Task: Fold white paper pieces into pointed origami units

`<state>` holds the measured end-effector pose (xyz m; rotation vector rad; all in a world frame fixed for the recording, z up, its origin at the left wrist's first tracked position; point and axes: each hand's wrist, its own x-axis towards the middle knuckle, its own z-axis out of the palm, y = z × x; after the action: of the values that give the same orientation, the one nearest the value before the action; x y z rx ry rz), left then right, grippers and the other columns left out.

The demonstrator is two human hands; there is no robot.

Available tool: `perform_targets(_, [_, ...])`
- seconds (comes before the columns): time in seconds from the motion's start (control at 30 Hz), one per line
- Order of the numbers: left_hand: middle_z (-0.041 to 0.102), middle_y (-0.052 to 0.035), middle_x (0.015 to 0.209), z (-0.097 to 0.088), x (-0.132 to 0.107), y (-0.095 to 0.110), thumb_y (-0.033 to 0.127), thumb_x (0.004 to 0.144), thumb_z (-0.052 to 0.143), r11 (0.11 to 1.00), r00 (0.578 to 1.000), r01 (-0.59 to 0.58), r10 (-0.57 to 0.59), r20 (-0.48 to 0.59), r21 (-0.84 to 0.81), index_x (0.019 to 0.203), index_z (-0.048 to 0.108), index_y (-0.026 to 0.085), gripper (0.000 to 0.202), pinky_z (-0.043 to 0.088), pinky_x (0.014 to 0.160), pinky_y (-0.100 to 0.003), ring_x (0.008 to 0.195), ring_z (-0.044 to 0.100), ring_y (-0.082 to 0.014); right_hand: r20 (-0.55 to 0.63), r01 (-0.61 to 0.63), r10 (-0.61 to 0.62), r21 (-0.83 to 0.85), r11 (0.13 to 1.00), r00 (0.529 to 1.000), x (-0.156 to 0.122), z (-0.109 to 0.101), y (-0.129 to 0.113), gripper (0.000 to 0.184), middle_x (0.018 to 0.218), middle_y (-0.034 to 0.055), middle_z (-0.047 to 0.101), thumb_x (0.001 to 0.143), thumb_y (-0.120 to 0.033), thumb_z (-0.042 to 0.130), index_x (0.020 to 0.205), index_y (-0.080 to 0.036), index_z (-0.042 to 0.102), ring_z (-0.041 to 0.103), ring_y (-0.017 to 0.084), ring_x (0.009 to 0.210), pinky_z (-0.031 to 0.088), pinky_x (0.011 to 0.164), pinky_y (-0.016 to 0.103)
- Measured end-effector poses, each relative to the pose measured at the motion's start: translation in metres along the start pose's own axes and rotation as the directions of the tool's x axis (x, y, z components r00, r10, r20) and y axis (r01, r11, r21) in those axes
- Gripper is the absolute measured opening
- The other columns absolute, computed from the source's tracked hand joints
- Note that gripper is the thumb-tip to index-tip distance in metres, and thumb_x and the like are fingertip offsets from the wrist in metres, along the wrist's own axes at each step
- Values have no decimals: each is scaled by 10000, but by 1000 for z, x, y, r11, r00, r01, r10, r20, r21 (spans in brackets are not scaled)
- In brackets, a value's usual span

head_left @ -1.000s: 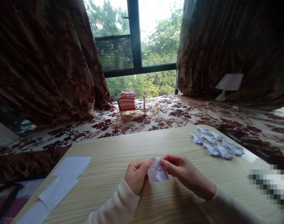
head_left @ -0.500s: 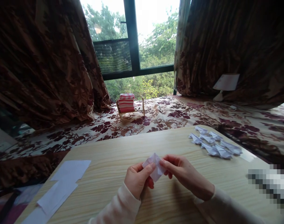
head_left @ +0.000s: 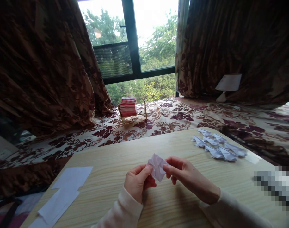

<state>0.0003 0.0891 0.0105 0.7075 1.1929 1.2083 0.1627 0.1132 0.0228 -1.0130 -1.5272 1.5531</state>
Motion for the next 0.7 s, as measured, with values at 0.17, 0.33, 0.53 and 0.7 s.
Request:
perform_targets(0.17, [563, 7, 468, 2, -6, 1, 512, 470, 771, 998, 998, 58, -58, 36, 2, 600, 608, 124, 440, 472, 440, -252, 400, 516, -102, -39, -8, 10, 48, 999, 999, 1, -2, -1, 401, 570, -20, 533, 654, -524, 655, 704, -131, 596, 445, 83, 490, 366, 474, 225])
perform_targets(0.33, [529, 8, 466, 4, -5, -2, 588, 488, 728, 996, 997, -11, 4, 78, 85, 499, 568, 123, 491, 400, 386, -222, 368, 467, -83, -51, -10, 13, 67, 998, 999, 1, -4, -4, 396, 555, -24, 527, 645, -513, 670, 704, -126, 612, 430, 78, 490, 347, 474, 220])
perform_targets(0.53, [518, 14, 425, 1, -6, -2, 433, 536, 757, 970, 987, -128, 103, 124, 208, 517, 612, 121, 345, 349, 443, -206, 401, 455, -79, -52, -8, 11, 61, 998, 999, 2, -1, -2, 404, 555, -23, 532, 634, -528, 667, 707, -133, 615, 422, 78, 484, 346, 471, 225])
perform_targets(0.7, [535, 3, 453, -1, -7, -2, 399, 567, 732, 960, 984, -153, 126, 129, 235, 541, 641, 113, 301, 339, 475, -212, 442, 441, -82, -15, -23, 25, 82, 996, 1000, -1, 2, -4, 393, 588, -21, 530, 653, -519, 653, 729, -138, 590, 436, 85, 511, 359, 481, 223])
